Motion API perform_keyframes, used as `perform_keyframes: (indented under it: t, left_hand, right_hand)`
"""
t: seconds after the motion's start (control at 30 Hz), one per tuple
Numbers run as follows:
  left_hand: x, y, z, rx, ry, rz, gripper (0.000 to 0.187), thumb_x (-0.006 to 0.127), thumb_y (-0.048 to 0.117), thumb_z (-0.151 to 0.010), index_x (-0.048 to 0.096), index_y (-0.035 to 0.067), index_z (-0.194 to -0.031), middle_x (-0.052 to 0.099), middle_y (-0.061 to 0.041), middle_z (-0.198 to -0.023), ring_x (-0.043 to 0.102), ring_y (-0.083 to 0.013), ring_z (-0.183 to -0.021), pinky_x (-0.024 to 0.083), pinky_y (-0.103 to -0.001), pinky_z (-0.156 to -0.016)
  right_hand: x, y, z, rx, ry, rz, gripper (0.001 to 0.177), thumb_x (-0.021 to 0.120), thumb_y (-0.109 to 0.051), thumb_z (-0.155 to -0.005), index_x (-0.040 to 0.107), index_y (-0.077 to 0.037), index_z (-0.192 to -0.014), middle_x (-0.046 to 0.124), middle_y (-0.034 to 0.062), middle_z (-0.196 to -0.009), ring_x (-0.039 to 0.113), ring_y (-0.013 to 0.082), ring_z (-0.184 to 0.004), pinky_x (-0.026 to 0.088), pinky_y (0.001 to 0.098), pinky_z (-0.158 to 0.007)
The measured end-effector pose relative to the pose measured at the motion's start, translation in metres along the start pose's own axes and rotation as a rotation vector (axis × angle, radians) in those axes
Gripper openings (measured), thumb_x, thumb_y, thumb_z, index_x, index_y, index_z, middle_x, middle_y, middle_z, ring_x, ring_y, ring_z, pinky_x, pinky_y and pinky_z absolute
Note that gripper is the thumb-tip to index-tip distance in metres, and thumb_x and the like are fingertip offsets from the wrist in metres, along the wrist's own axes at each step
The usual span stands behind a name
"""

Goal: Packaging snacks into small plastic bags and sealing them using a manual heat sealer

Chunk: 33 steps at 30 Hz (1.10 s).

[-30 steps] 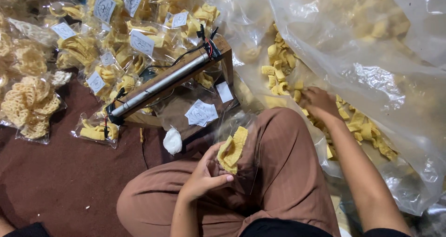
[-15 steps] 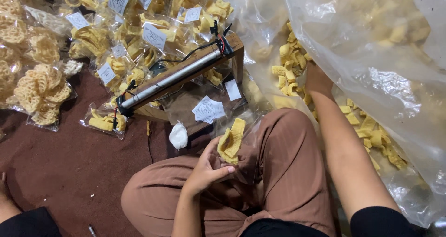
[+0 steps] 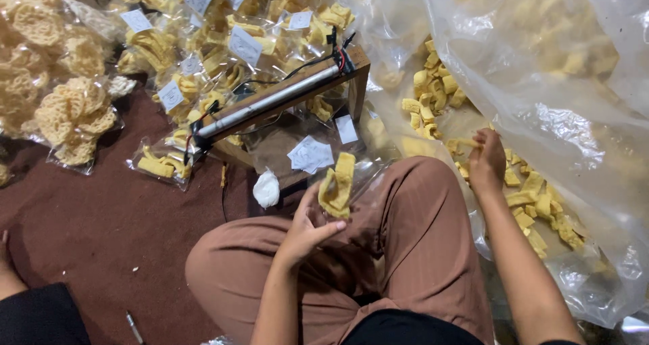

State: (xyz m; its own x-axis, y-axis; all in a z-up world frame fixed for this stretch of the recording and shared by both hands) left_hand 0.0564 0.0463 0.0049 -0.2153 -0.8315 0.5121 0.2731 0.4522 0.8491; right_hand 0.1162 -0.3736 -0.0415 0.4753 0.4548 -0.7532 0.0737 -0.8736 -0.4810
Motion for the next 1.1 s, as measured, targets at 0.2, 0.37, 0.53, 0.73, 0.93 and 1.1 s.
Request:
perform_keyframes:
  t: [0.2, 0.37, 0.53, 0.73, 0.93, 1.1]
  left_hand:
    - [-0.005, -0.001, -0.004, 0.163, 0.003, -0.007, 0.080, 0.079, -0.011, -0.080, 0.043, 0.007, -0.148, 0.054, -0.014, -0.143, 0.059, -0.0306, -0.125, 0.058, -0.044, -0.096]
    - [0.020, 0.012, 0.015, 0.119, -0.153, -0.043, 0.093, 0.081, -0.014, -0.075, 0.040, 0.013, -0.154, 0.051, -0.015, -0.149, 0.058, -0.0279, -0.127, 0.058, -0.040, -0.097]
    - [0.025, 0.021, 0.022, 0.116, -0.227, -0.022, 0.099, 0.080, -0.019, -0.073, 0.039, 0.014, -0.156, 0.050, -0.018, -0.150, 0.058, -0.0290, -0.127, 0.058, -0.042, -0.098]
    - [0.033, 0.031, 0.022, 0.127, -0.188, -0.066, 0.093, 0.080, -0.015, -0.076, 0.039, 0.012, -0.155, 0.051, -0.011, -0.148, 0.060, -0.0237, -0.124, 0.060, -0.036, -0.096]
    - [0.015, 0.015, 0.014, 0.100, -0.168, -0.107, 0.093, 0.083, -0.011, -0.076, 0.039, 0.011, -0.155, 0.053, -0.014, -0.145, 0.061, -0.0243, -0.121, 0.060, -0.038, -0.096]
    - [0.025, 0.029, 0.015, 0.001, -0.112, -0.230, 0.093, 0.084, -0.005, -0.075, 0.039, 0.009, -0.155, 0.055, -0.021, -0.144, 0.061, -0.0313, -0.123, 0.060, -0.040, -0.094]
  right_hand:
    - [-0.042, -0.091, 0.006, -0.136, 0.231, -0.278, 0.019, 0.071, -0.015, -0.107, 0.069, -0.003, -0.121, 0.067, 0.0167, -0.108, 0.067, 0.0401, -0.101, 0.053, 0.0471, -0.091]
    - [-0.084, -0.224, -0.063, -0.054, 0.200, -0.863, 0.070, 0.080, 0.020, -0.097, 0.032, -0.011, -0.137, 0.058, 0.0279, -0.126, 0.065, 0.0393, -0.111, 0.056, 0.0455, -0.098]
    - [-0.075, -0.295, -0.089, -0.184, -0.467, -0.679, 0.042, 0.072, 0.005, -0.095, 0.051, -0.002, -0.130, 0.066, 0.0253, -0.108, 0.070, 0.0409, -0.090, 0.057, 0.0502, -0.078]
    - [-0.069, -0.303, -0.063, -0.135, -0.987, -0.563, 0.041, 0.038, -0.031, -0.109, 0.071, -0.008, -0.118, 0.076, 0.0205, -0.111, 0.069, 0.0382, -0.114, 0.046, 0.0526, -0.104]
    - [-0.037, -0.292, -0.043, -0.530, -0.491, -0.630, 0.014, 0.076, -0.024, -0.096, 0.072, -0.011, -0.099, 0.071, 0.0088, -0.098, 0.068, 0.0330, -0.100, 0.050, 0.0434, -0.095]
    - [-0.014, -0.261, -0.051, -0.350, -0.463, -0.770, 0.032, 0.065, -0.037, -0.101, 0.072, -0.010, -0.116, 0.074, 0.0135, -0.107, 0.068, 0.0328, -0.107, 0.043, 0.0459, -0.103]
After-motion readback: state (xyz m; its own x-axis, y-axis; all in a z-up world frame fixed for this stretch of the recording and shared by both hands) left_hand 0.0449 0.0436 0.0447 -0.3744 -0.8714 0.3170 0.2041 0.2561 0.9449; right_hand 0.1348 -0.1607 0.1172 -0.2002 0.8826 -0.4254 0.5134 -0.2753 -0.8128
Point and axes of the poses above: each hand's wrist, its own z-axis away from the middle knuckle, its own x-axis out of the palm, y = z × x, the point moved 5 cm from there along -z, towards the middle knuckle
